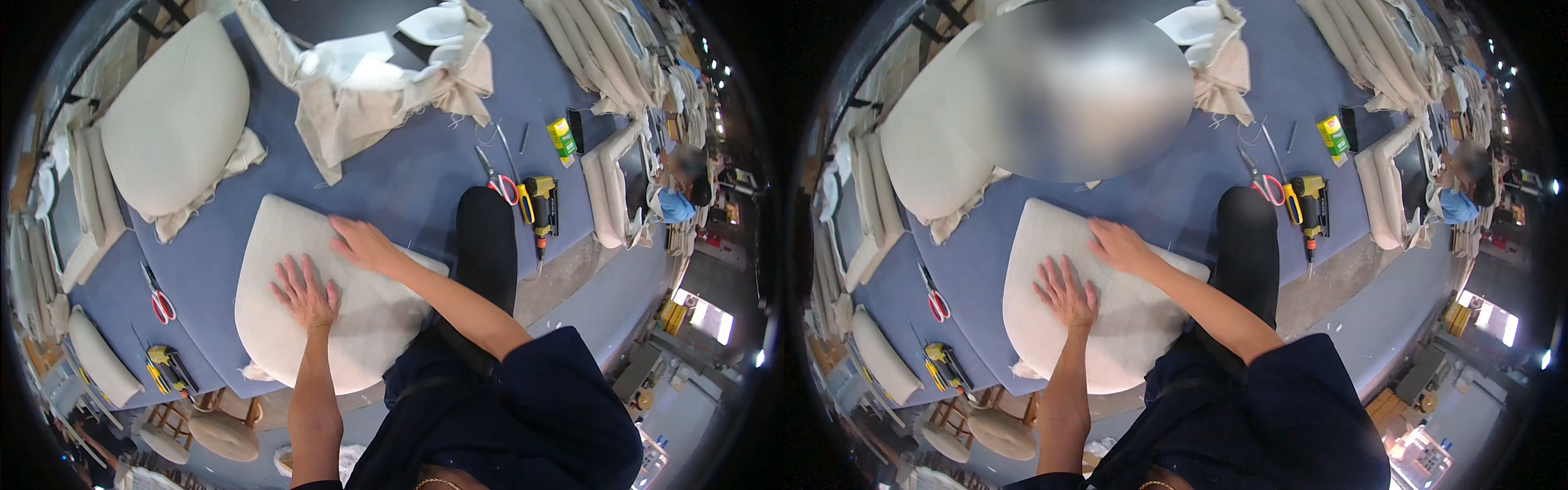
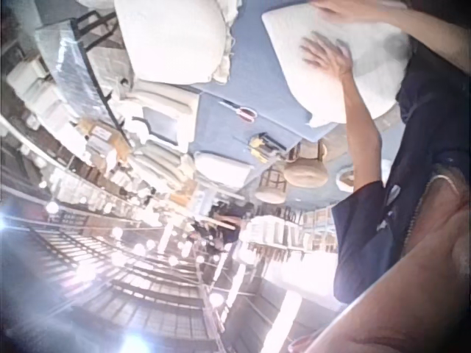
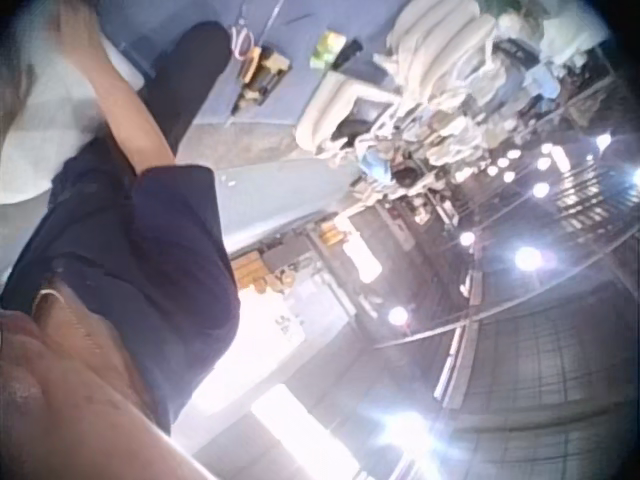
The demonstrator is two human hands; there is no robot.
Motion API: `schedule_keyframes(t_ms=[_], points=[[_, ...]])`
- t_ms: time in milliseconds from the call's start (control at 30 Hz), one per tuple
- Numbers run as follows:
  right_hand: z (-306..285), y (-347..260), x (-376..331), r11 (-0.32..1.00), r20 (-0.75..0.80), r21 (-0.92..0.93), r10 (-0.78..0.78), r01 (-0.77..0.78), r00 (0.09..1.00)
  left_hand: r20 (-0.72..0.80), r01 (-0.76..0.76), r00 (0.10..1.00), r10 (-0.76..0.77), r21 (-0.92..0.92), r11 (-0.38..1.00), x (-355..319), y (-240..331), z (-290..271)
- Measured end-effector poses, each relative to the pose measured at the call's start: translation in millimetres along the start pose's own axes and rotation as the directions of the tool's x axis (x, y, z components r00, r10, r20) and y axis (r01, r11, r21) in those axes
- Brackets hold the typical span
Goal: The person is upholstering chair cushions in a workshop. They use a staple gun to attach fabric to the cushion frame, a screwdriver to pry and adjust the material, and scissors to trim excess fabric. The process involves wrapping the fabric around the cushion, securing it, and then cutting away the surplus.
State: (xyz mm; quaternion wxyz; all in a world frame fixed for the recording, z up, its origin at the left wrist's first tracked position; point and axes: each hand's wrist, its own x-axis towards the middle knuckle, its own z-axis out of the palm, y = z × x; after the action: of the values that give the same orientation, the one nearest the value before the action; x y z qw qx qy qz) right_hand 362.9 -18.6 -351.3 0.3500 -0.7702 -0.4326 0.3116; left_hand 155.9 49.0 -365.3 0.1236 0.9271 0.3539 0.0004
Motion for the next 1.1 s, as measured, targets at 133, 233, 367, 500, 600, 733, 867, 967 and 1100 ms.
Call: schedule_keyframes(t_ms=[133,233,367,500,600,733,867,967,1100], points=[[-57.9,25.7,-107.3,0.906,0.151,-0.399,0.214,-0.139,0.965,-0.004,0.013,1.000,-0.013,0.034,0.999,-2.1,5.1,-3.5],[-116.0,48.7,-146.7,0.846,0.203,-0.532,0.085,0.037,0.976,-0.036,0.003,0.999,-0.002,0.037,0.999,-4.0,9.5,-5.5],[-241.3,58.7,-134.6,0.924,-0.307,-0.303,0.138,-0.234,0.942,-0.061,-0.014,0.998,0.019,0.067,0.998,-0.3,16.2,-14.1],[-303.7,188.1,-138.1,0.791,-0.459,-0.371,0.300,-0.487,0.837,-0.098,-0.049,0.994,0.050,0.008,0.999,-3.9,20.4,-11.5],[-296.8,238.5,-172.9,0.831,-0.411,-0.414,0.193,-0.370,0.891,-0.076,0.005,0.997,-0.004,0.007,1.000,-6.0,4.1,-8.0],[-286.1,235.3,-182.3,0.599,-0.291,-0.726,0.179,-0.339,0.940,-0.096,0.066,0.993,-0.066,0.005,0.998,-0.9,24.1,-24.6],[-286.4,228.2,-149.6,0.441,-0.218,-0.869,0.067,-0.225,0.974,-0.112,0.092,0.989,-0.092,-0.008,0.996,-10.2,28.4,-31.8],[-284.8,243.2,-139.9,0.238,-0.216,-0.940,0.131,-0.242,0.968,-0.128,0.086,0.988,-0.087,-0.016,0.996,-10.9,25.7,-25.6],[-286.9,249.5,-139.0,0.331,-0.256,-0.900,0.124,-0.283,0.959,-0.128,0.108,0.985,-0.113,-0.051,0.993,-14.8,21.9,-22.5]])
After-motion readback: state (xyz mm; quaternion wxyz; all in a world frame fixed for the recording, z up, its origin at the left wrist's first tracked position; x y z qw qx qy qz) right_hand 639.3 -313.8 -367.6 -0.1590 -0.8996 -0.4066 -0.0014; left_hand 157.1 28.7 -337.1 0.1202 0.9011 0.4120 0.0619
